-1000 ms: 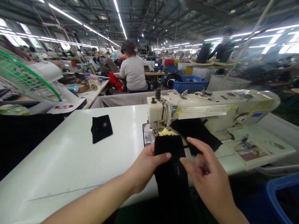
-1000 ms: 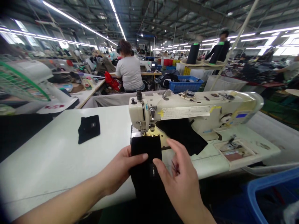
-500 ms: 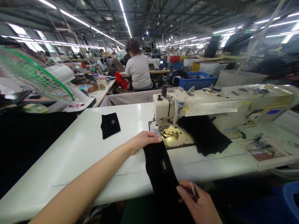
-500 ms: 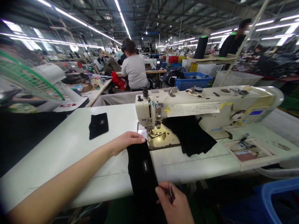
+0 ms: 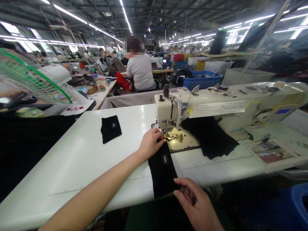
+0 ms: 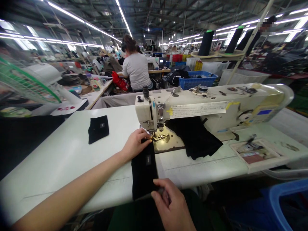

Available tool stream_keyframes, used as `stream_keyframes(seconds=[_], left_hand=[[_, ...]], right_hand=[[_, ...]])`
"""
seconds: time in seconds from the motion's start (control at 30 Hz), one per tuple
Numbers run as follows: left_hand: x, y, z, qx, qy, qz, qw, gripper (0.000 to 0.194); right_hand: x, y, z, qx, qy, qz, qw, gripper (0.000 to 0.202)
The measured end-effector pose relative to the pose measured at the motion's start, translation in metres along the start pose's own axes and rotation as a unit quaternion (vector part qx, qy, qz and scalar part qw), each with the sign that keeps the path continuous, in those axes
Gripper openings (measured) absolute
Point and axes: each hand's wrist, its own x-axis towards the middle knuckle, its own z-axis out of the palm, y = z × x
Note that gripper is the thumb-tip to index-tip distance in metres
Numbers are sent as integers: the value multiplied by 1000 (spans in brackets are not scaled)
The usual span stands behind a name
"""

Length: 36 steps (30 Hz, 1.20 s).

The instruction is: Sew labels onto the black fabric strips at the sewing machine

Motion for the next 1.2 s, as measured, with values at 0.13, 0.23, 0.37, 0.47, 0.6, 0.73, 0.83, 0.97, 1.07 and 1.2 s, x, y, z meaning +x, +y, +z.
stream_keyframes(seconds=[0.13,0.23,0.37,0.47,0.6,0.73,0.83,0.97,1.07,1.2], left_hand=[[-5,2,-1,73,-17,46,996,8],[-9,2,-2,72,-52,93,992,23],[-12,-2,-4,81,-56,124,987,26],[-10,-7,-3,74,-56,124,988,24],[-5,-12,-1,49,-48,124,990,21],[-5,-14,1,35,-38,128,990,21],[-5,-15,1,30,-32,135,990,21],[-4,-17,2,22,-22,137,990,20],[-3,-19,3,6,-15,142,990,18],[-5,-21,4,-19,-6,141,990,17]], right_hand=[[3,2,-7,-32,-11,-174,984,34],[4,7,-14,-100,-32,-233,967,49],[8,12,-20,-168,-30,-282,944,50],[12,14,-19,-173,-6,-289,942,42],[14,13,-17,-180,-24,-276,944,36],[15,8,-18,-187,-26,-268,945,33],[16,5,-18,-195,-31,-256,946,34],[17,4,-17,-194,-27,-251,948,33],[17,6,-17,-194,-34,-246,949,34],[16,7,-16,-192,-36,-242,950,34]])
